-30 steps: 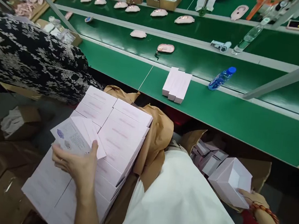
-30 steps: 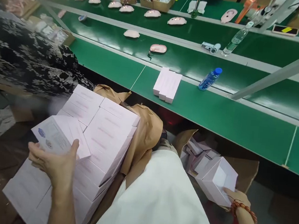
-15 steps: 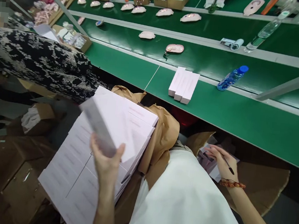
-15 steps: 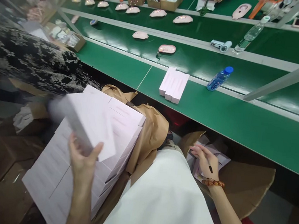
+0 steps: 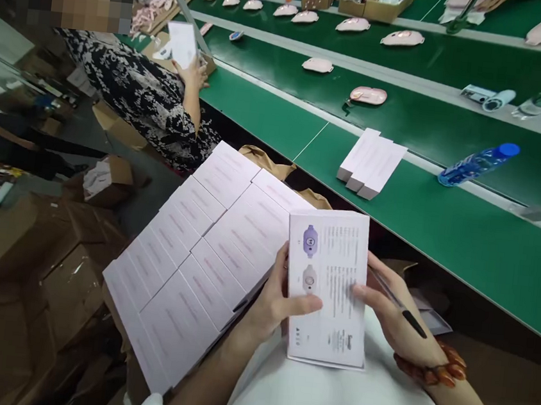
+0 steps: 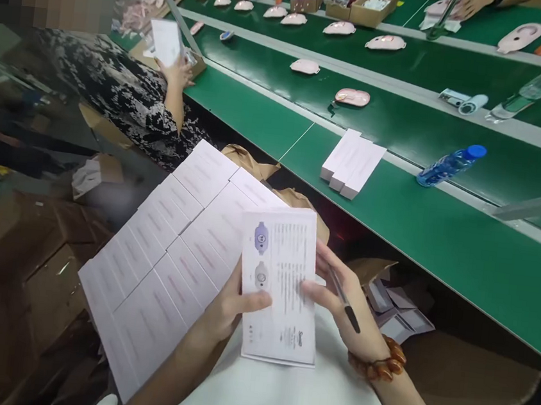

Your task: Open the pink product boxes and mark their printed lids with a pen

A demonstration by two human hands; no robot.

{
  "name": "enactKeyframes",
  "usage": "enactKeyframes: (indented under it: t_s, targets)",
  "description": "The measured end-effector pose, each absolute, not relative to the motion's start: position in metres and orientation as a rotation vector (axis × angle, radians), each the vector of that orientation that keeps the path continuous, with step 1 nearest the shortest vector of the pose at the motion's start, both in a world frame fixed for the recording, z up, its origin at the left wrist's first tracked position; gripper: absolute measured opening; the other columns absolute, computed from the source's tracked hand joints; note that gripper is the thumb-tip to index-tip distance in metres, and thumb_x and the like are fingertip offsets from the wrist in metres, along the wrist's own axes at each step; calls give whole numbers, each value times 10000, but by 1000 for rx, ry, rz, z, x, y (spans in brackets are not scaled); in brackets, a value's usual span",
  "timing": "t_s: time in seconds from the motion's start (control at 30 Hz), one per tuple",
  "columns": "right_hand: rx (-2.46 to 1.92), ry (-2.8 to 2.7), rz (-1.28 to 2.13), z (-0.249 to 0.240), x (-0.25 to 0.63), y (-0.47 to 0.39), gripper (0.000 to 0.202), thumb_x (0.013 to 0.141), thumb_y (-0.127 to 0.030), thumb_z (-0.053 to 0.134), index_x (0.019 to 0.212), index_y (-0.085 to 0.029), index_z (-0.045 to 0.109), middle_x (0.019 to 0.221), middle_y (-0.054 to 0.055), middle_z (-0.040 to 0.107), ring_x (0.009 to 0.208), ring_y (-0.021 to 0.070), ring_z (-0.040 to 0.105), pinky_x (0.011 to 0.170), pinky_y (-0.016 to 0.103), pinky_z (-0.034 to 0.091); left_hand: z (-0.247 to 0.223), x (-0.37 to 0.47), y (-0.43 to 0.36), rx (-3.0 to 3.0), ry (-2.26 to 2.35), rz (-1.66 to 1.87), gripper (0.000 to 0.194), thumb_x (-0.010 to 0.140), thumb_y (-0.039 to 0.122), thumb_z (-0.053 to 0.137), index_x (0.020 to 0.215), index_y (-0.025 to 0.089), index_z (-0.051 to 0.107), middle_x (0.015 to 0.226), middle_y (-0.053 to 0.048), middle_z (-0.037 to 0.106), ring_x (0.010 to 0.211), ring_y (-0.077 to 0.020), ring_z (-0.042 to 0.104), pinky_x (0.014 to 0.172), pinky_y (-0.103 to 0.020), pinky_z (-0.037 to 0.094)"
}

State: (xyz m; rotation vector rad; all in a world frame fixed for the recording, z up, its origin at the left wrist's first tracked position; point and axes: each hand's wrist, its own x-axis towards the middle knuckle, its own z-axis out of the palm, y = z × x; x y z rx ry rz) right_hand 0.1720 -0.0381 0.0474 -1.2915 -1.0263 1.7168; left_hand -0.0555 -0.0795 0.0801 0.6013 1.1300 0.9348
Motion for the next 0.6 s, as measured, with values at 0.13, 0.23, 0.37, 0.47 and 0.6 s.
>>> enactKeyframes:
  t_s: [0.13,0.23,0.37,0.47,0.6]
  targets:
    - [-1535,-927,998,71,160,-47,470,1064,-741,853,1143,-282,911,1000,88,876,891,265,816,739,383,645,75,-52,-91,441,1086,927,1259,769,436,1151,1797,269,444,1752,-208,689,1706,-492,607,1437,-739,476]
    - [-1290,-1082,986,91,163,-52,631,1203,-787,604,1019,-299,957,760,63,740,643,204,643,576,362,505,77,-44,-97,459,1128,917,1342,797,461,1158,1874,277,379,1800,-223,646,1745,-489,567,1474,-759,421]
    - [-1026,-1506,1184,110,167,-49,481,1267,-575,597,1135,-321,984,756,39,783,560,164,670,497,302,503,87,-38,-99,496,1055,930,1392,835,427,1155,1940,312,316,1843,-209,626,1744,-490,583,1483,-752,427]
    - [-1105,-1461,1163,117,162,-44,131,1127,-381,866,1018,-316,897,781,-8,826,565,153,727,508,253,560,93,-36,-100,501,1014,917,1383,887,433,1124,1963,337,261,1826,-202,651,1693,-489,648,1461,-764,463]
    - [-1115,-1419,1164,113,158,-48,265,1021,-337,975,873,-311,756,798,2,834,552,178,702,466,296,529,97,-36,-97,527,1014,866,1293,895,443,1113,1927,298,348,1772,-208,696,1673,-494,668,1455,-757,477]
